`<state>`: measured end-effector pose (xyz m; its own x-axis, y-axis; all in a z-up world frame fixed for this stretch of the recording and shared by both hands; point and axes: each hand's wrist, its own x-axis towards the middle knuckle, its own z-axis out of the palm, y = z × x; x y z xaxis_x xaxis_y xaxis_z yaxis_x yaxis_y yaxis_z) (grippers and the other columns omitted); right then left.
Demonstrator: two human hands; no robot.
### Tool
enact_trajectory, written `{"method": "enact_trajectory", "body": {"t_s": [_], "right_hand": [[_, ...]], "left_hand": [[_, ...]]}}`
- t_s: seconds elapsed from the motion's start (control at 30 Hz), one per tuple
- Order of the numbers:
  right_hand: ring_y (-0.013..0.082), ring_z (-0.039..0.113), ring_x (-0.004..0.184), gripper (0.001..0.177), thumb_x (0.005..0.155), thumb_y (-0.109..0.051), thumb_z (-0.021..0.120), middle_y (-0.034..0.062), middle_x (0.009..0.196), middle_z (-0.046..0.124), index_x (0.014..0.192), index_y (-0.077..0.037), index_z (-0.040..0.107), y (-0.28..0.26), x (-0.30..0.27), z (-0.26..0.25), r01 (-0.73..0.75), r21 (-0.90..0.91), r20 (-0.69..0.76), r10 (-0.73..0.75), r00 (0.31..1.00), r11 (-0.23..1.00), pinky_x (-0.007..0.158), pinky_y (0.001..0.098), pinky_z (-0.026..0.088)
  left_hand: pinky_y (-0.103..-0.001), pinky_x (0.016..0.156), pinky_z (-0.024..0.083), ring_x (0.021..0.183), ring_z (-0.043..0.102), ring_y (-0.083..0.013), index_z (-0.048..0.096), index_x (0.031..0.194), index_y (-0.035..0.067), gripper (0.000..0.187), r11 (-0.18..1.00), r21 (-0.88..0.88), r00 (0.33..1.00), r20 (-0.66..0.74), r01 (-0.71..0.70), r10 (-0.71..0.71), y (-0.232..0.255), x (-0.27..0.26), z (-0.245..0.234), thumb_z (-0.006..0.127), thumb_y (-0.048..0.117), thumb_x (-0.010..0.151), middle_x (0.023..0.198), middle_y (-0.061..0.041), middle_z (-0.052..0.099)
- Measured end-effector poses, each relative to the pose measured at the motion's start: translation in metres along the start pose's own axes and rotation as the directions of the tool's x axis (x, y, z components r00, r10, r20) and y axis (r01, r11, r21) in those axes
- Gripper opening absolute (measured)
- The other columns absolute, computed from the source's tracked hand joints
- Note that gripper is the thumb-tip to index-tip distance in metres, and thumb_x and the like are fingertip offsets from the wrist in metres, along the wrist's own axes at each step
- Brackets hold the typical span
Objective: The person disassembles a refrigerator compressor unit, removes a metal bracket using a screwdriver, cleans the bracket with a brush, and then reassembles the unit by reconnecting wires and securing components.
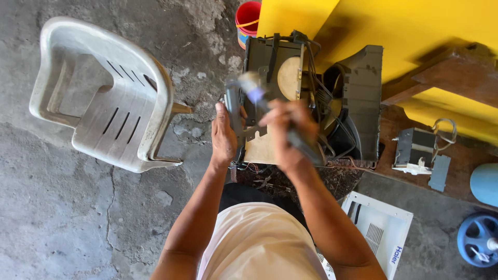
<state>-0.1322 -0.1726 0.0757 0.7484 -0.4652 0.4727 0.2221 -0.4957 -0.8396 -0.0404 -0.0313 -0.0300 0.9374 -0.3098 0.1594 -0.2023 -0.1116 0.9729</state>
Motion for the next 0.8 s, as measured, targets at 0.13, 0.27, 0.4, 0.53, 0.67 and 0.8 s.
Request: {"method": "enact_trajectory", "body": {"t_s": [0.13,0.27,0.4,0.53,0.67,0.8], "right_hand": [[0.0082,0.072,0.065,0.025,0.110,-0.026,0.056,0.0076,0.077,0.072,0.095,-0.006,0.060,-0.020,-0.004,-0.004,-0.085,0.216,0.216,0.038,0.976,0.973,0.052,0.0251,0.055],[0.0132,0.071,0.071,0.025,0.113,-0.024,0.056,0.0095,0.081,0.070,0.106,0.000,0.059,-0.021,0.004,-0.033,0.002,0.089,0.064,-0.008,0.998,0.996,0.058,0.0293,0.056],[0.0100,0.068,0.056,0.027,0.110,-0.023,0.056,0.0071,0.072,0.070,0.090,-0.004,0.058,-0.017,-0.003,-0.034,-0.028,-0.050,0.174,0.036,0.984,0.998,0.047,0.0264,0.051],[0.0134,0.060,0.051,0.026,0.105,-0.023,0.061,0.0094,0.064,0.064,0.087,-0.005,0.060,-0.034,-0.041,-0.053,-0.114,-0.192,0.361,0.178,0.915,0.975,0.046,0.0287,0.047],[0.0090,0.062,0.046,0.021,0.100,-0.021,0.059,0.0038,0.064,0.069,0.084,-0.008,0.064,-0.014,-0.044,-0.075,-0.361,-0.141,0.276,0.387,0.880,0.922,0.037,0.0272,0.045],[0.0076,0.053,0.065,0.021,0.105,-0.020,0.057,0.0052,0.084,0.068,0.092,-0.006,0.065,0.003,-0.040,-0.111,-0.315,0.109,-0.055,0.322,0.945,0.943,0.053,0.0244,0.042]], "left_hand": [[-0.032,0.074,0.052,0.081,0.061,-0.0153,0.063,0.109,0.004,0.071,0.996,0.024,0.995,0.052,-0.087,0.086,-0.019,0.008,0.011,0.017,0.057,0.113,0.091,-0.006,0.064],[-0.031,0.065,0.045,0.067,0.053,-0.0133,0.070,0.095,0.004,0.075,0.916,-0.259,0.942,0.224,0.306,-0.251,0.015,0.008,0.014,0.020,0.058,0.111,0.074,-0.004,0.060],[-0.028,0.061,0.046,0.064,0.052,-0.0118,0.067,0.094,0.005,0.072,0.862,-0.356,0.918,0.302,0.360,-0.258,0.043,0.022,0.023,0.021,0.057,0.113,0.073,-0.003,0.059],[-0.027,0.059,0.044,0.063,0.052,-0.0112,0.072,0.104,0.005,0.069,0.780,-0.463,0.898,0.338,0.421,-0.284,0.057,0.035,0.031,0.025,0.055,0.109,0.072,-0.003,0.059],[-0.027,0.059,0.044,0.064,0.053,-0.0115,0.071,0.101,0.005,0.070,0.789,-0.462,0.892,0.390,0.405,-0.230,0.050,0.038,0.041,0.024,0.056,0.110,0.071,-0.004,0.059],[-0.033,0.067,0.048,0.068,0.050,-0.0151,0.066,0.098,0.005,0.061,0.610,-0.624,0.860,0.466,0.487,-0.210,0.042,0.032,0.057,0.031,0.051,0.113,0.076,-0.004,0.054]]}}
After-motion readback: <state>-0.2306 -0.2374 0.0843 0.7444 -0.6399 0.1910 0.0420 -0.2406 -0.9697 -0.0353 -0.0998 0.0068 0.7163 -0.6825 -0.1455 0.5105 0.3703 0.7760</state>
